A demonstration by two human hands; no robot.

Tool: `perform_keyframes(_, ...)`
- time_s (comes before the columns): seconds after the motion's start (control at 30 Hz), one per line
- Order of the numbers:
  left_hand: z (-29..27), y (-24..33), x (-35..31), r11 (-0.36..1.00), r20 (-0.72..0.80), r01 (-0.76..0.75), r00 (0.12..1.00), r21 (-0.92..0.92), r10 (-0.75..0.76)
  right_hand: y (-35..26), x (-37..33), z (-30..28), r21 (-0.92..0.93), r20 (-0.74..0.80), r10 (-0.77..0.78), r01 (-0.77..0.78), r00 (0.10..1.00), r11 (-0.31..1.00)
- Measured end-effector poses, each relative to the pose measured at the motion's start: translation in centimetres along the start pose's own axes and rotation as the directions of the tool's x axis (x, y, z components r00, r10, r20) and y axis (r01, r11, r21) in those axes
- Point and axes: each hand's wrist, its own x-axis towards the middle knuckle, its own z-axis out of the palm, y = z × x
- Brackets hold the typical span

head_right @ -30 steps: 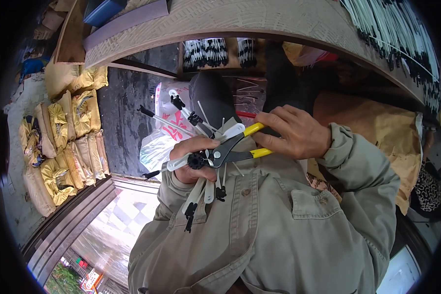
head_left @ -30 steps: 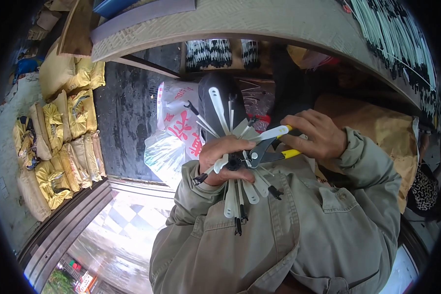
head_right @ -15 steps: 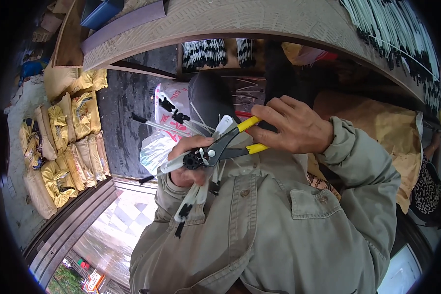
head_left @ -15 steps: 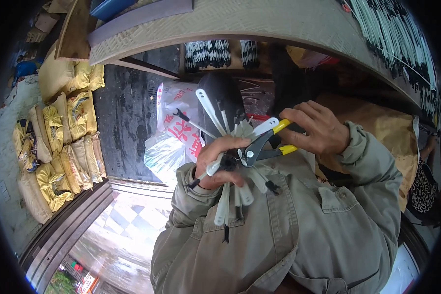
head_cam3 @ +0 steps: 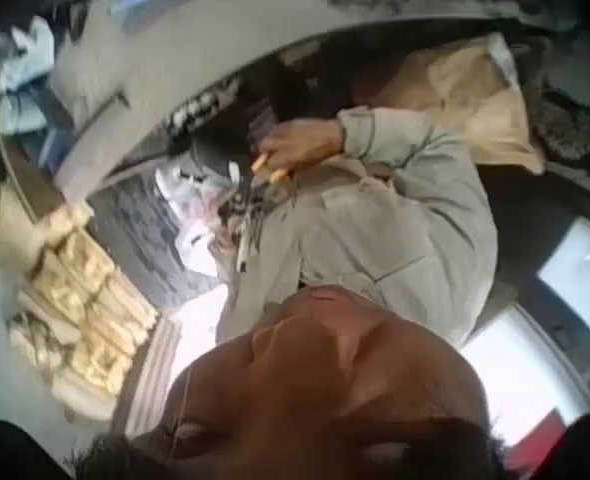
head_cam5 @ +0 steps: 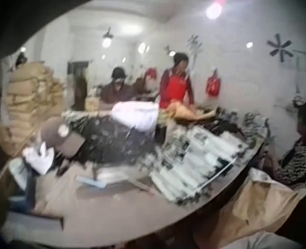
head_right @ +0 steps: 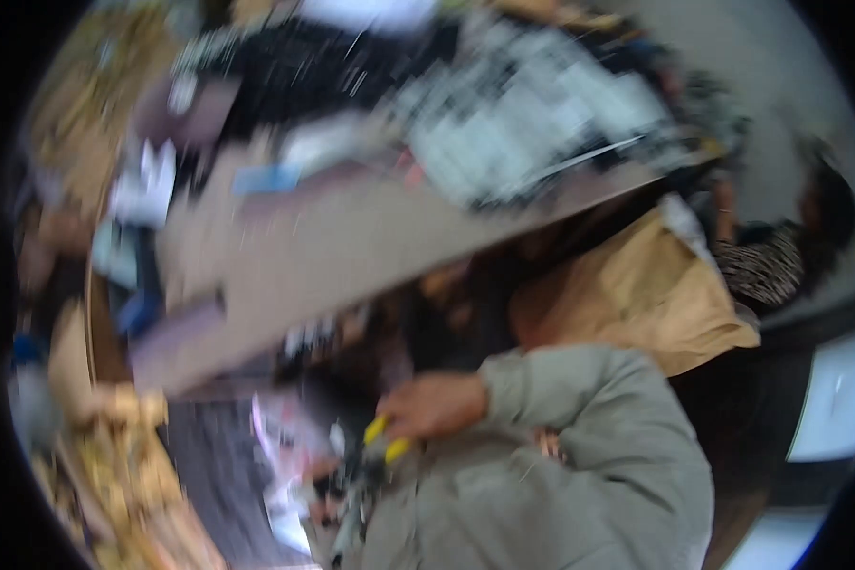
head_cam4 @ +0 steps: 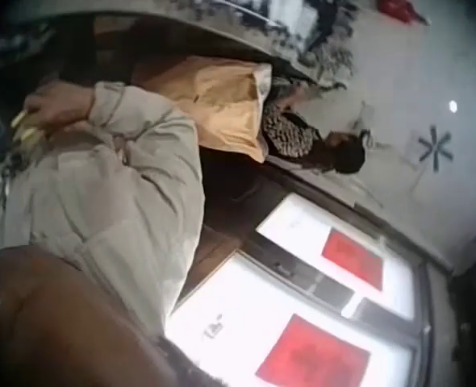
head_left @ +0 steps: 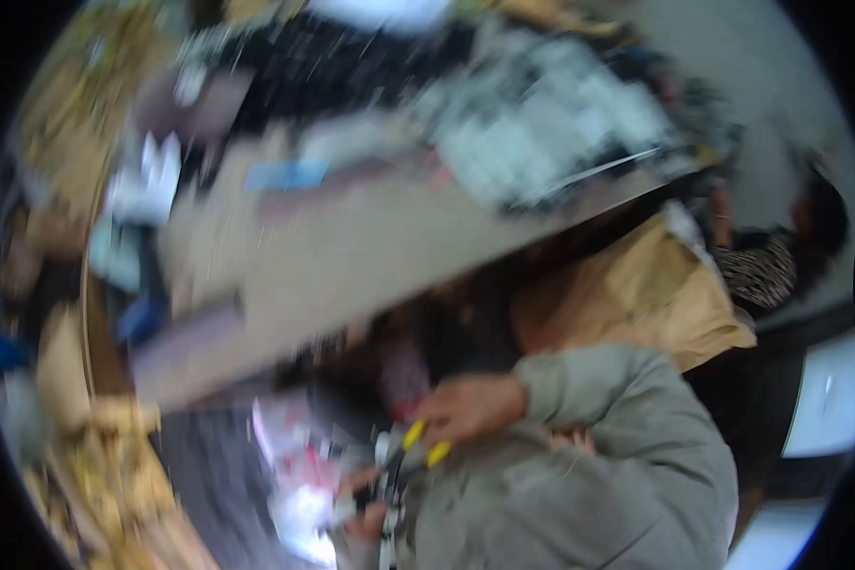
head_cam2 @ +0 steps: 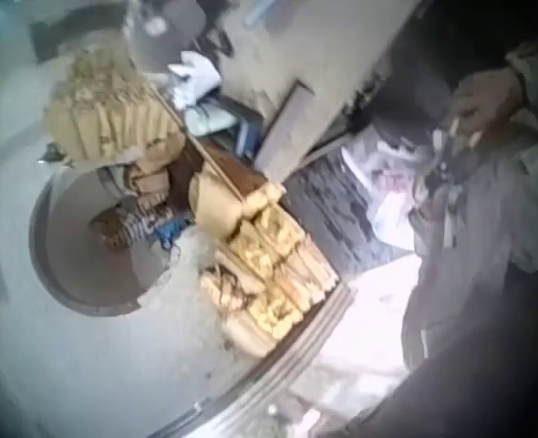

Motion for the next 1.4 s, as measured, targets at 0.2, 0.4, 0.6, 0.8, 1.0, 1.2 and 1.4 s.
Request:
perform_keyframes(0.2, 0.3, 0.0, -0.2, 0.974, 0.188, 0.193, 0.968, -0.115, -0.169, -1.6, -0.9, -0.6, 0.251, 0.154, 0.041, -0.079, 0.987, 0.965)
perform_keyframes(0.4, 1.3, 2.7, 0.8, 0.827, 0.198, 0.556, 0.823, -0.082, -0.533, -2.8, -2.6, -0.1, 0.692, 0.705, -0.021, -0.682, 0.709, 0.237)
perform_keyframes(0.6, 0.1, 0.7, 2.9, 0.991, 0.322, -0.113, 0.943, 0.068, 0.086, -4.9, -3.7, 3.0, 0.831, 0.519, 0.152, -0.538, 0.841, 0.139)
perform_keyframes(0.8, 0.4, 4.5, 3.4, 0.981, 0.303, -0.074, 0.953, 0.178, 0.017, -5.7, -1.1, 0.9, 0.707, 0.701, 0.137, -0.707, 0.7, -0.007)
perform_keyframes(1.0, 1.8, 5.7, 2.8, 0.983, 0.198, 0.066, 0.975, 0.17, -0.1, -5.0, -1.2, -0.5, 0.704, 0.301, 0.15, -0.326, 0.942, 0.631)
perform_keyframes(1.2, 2.3, 6.0, 2.4, 0.979, 0.115, 0.09, 0.987, 0.183, -0.112, -6.6, 0.1, -3.0, 0.059, 0.321, 0.242, -0.274, 0.916, 0.96)
perform_keyframes(1.4, 3.1, 5.5, 2.2, 0.988, 0.042, 0.041, 0.998, 0.15, -0.048, -7.2, 0.6, -2.3, -0.32, 0.124, 0.241, -0.191, 0.963, 0.928)
